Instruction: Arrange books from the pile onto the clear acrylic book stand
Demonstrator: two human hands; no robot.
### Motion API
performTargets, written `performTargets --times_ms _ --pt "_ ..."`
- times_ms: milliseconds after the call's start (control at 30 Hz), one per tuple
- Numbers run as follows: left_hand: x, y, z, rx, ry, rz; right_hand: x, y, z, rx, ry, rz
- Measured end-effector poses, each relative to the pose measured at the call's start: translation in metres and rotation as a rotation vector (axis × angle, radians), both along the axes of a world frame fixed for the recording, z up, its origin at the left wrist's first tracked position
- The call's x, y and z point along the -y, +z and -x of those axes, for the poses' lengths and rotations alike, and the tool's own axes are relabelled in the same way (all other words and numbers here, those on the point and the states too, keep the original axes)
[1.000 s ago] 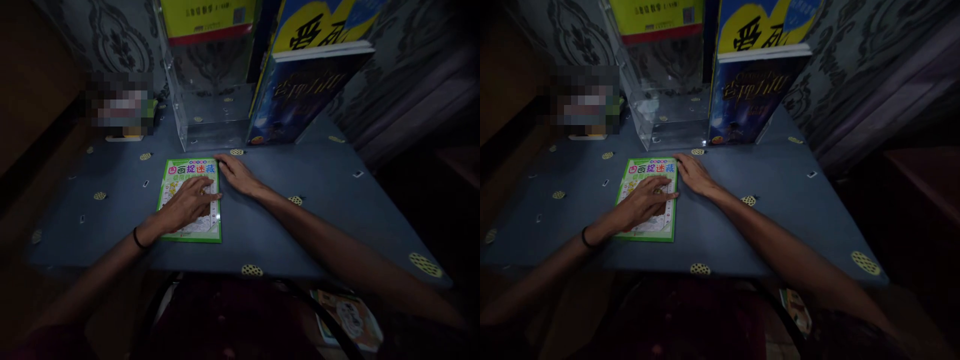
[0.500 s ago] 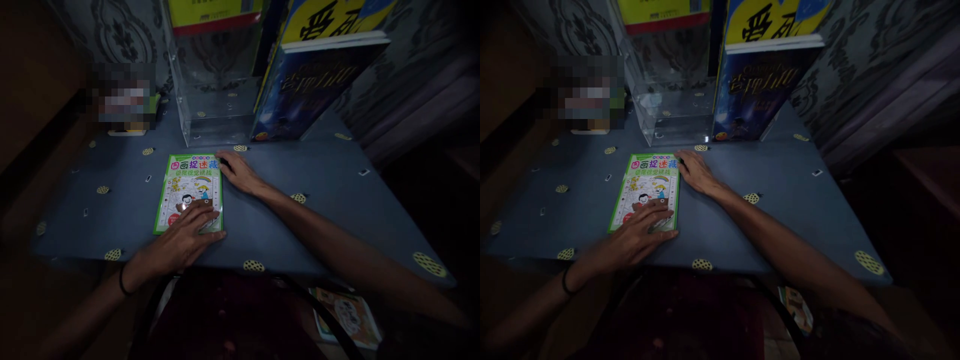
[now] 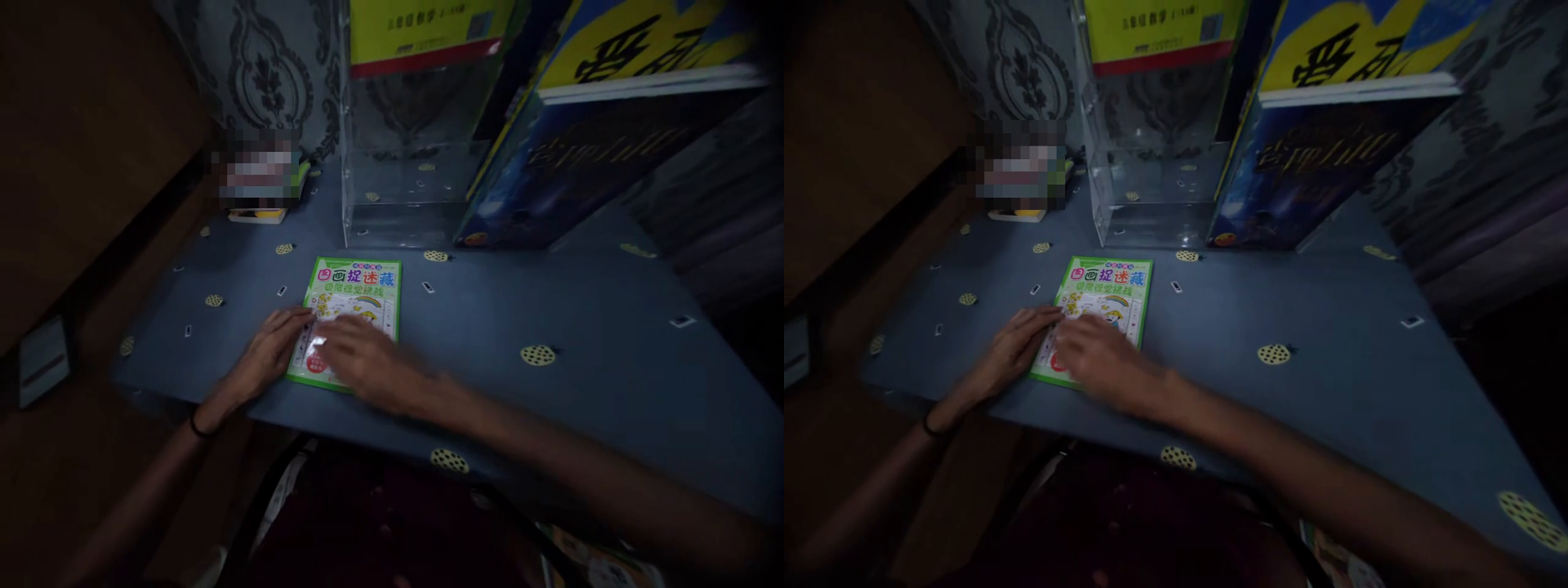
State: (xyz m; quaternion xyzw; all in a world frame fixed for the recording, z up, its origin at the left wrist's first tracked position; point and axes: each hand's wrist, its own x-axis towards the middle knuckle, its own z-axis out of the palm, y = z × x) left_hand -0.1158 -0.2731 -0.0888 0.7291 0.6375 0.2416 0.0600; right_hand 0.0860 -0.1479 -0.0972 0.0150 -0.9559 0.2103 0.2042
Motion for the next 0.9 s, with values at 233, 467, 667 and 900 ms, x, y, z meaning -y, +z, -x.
performTargets --times_ms 233,467,667,900 --pt "0.004 -0.014 0.004 -0.045 0.01 0.003 0.047 -0.009 -0.011 0.151 0.21 0.048" --pt "0.005 -0.014 -0.004 -0.091 0.032 -0.058 0.025 -0.003 -0.055 0.277 0.107 0.114" --pt "-0.004 -0.019 0.006 -0.221 0.058 -0.054 0.047 0.012 -0.05 0.334 0.05 0.237" --pt "-0.045 0.001 0.019 -0.35 0.087 0.03 0.077 0.013 0.025 0.215 0.246 0.169"
